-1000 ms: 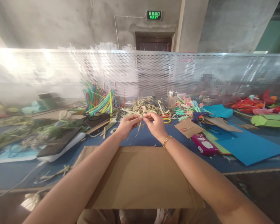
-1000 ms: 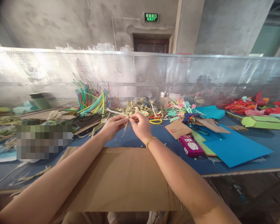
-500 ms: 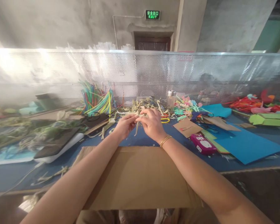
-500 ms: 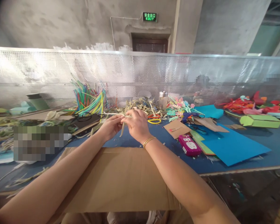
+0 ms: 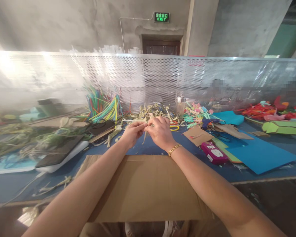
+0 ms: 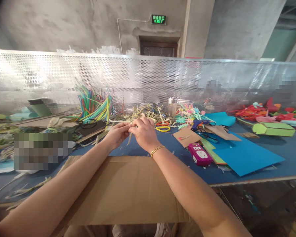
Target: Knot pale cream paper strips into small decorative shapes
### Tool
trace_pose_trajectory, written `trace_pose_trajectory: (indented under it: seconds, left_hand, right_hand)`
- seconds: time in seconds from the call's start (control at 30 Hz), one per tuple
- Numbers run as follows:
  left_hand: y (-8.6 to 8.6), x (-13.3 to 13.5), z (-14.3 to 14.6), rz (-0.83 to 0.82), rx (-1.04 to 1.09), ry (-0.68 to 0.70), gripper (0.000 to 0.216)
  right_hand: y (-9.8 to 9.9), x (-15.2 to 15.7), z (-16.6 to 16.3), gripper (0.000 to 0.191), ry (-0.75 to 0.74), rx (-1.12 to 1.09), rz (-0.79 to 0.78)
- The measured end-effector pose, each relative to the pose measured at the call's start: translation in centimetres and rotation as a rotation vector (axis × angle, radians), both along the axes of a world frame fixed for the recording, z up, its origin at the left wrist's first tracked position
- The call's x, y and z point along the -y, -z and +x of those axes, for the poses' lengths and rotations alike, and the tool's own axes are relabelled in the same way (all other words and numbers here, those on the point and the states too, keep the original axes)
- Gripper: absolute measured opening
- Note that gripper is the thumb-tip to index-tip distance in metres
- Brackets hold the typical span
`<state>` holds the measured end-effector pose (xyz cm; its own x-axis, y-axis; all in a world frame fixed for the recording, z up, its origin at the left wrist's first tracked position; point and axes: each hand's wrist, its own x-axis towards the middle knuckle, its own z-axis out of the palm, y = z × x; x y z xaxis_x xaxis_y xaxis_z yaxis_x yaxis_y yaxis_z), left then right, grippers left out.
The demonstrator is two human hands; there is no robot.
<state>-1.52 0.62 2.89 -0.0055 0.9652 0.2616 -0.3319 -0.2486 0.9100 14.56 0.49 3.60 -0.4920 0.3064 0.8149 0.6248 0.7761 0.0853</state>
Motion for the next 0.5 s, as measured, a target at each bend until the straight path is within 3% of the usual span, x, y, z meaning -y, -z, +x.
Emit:
trace_pose_trajectory:
  seconds: [0.2,0.5]
  left_hand:
    - [0.1,0.0,-0.1,-0.048,-0.027,-0.08,0.022]
    - [0.3,-0.2,-0.1,0.073,-0.296,-0.089,0.021]
  right_hand:
    - [0.3,-0.6,-0.1,0.018,-0.081,-0.195,-0.078]
    - [1.0,-2.2,0.0,0.014,-0.137,-0.414,-0.282]
